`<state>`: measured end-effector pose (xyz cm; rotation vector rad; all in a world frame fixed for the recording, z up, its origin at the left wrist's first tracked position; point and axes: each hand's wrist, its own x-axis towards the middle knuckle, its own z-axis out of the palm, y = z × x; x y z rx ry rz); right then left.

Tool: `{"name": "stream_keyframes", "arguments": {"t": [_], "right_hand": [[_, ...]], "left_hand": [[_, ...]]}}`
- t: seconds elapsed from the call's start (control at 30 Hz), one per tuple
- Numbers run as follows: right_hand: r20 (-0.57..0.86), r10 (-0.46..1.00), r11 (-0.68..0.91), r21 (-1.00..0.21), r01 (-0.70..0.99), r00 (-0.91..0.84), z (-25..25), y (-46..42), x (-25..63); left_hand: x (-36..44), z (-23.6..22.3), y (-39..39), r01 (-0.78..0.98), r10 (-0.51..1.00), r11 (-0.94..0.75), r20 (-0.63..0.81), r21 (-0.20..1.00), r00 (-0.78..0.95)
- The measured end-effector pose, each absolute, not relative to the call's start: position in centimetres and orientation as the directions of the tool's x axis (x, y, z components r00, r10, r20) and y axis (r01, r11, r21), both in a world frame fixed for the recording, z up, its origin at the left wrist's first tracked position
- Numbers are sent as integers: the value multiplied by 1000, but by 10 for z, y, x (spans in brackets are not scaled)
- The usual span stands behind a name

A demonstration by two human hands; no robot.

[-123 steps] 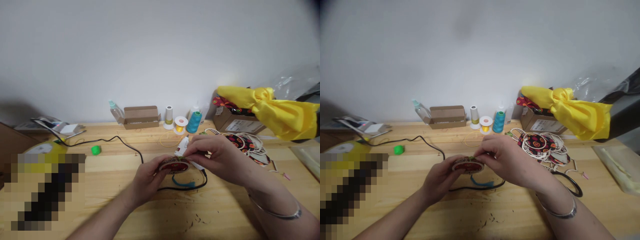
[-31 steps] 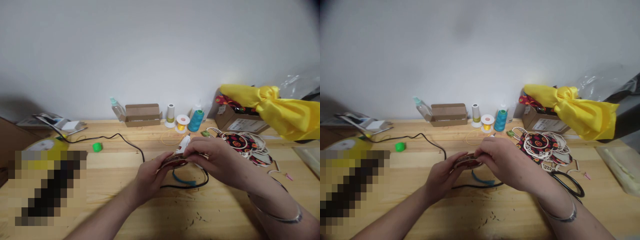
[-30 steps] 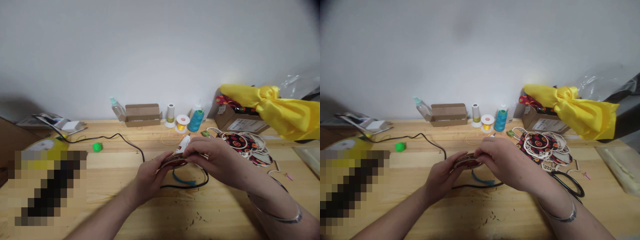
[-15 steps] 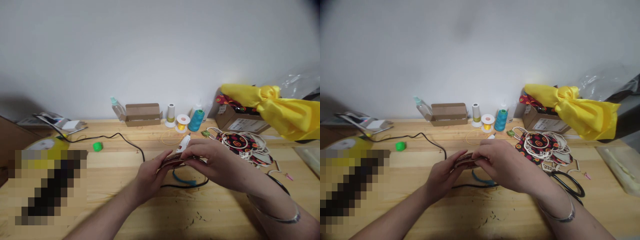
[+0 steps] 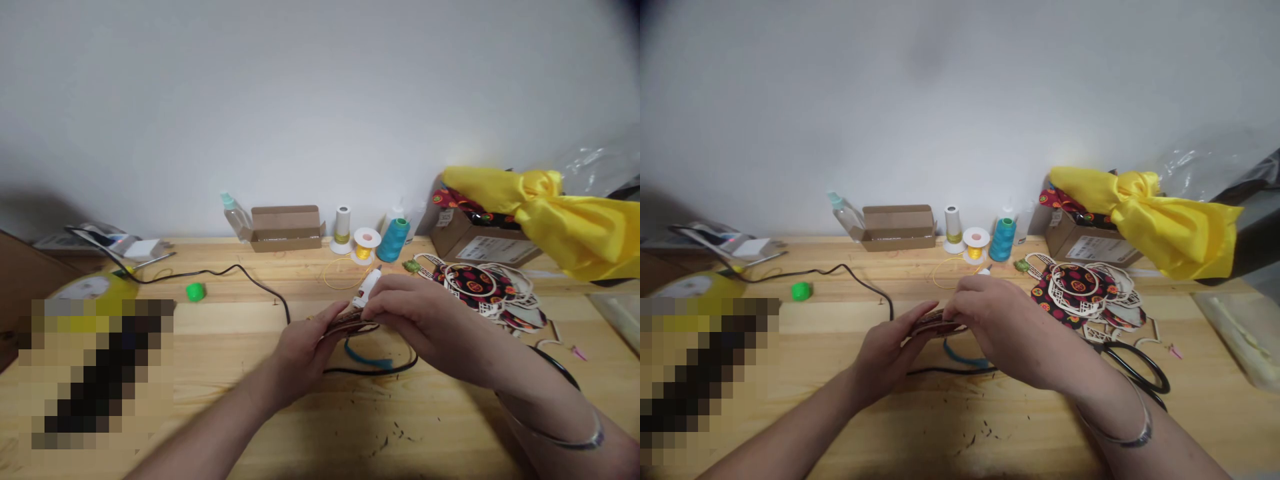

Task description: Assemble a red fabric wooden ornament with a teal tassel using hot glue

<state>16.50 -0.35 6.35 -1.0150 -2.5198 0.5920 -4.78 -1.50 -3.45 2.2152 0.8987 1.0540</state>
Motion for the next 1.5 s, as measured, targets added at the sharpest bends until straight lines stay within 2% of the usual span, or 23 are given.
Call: {"name": "stream_keyframes", "arguments": {"t": [0.23,0.43,0.67,1.03,1.27,1.43,1.5], "right_hand": [[197,712,661,-511,549,-674,64,-3,165],[211,732,643,-530,553,-648,63,-3,165],[199,748,619,-553,557,-634,61,-1,164],[172,752,610,-547,573,-636,59,0,164],[207,803,530,-675,513,-558,62,-2,169],[266,870,432,-815,385,-415,60,2,171],[284,890,414,-832,369,-357,61,6,171]], "left_hand": [[-48,-32,-15,322,737,-652,475,686,480],[-48,-33,-17,376,760,-622,414,687,501],[-47,-29,-18,380,749,-640,433,667,501],[-46,-31,-18,385,771,-597,372,704,516],[-43,-23,-18,274,843,-460,319,845,432],[-43,-21,-15,197,886,-337,239,921,397],[-43,-22,-14,145,900,-280,207,949,383]]}}
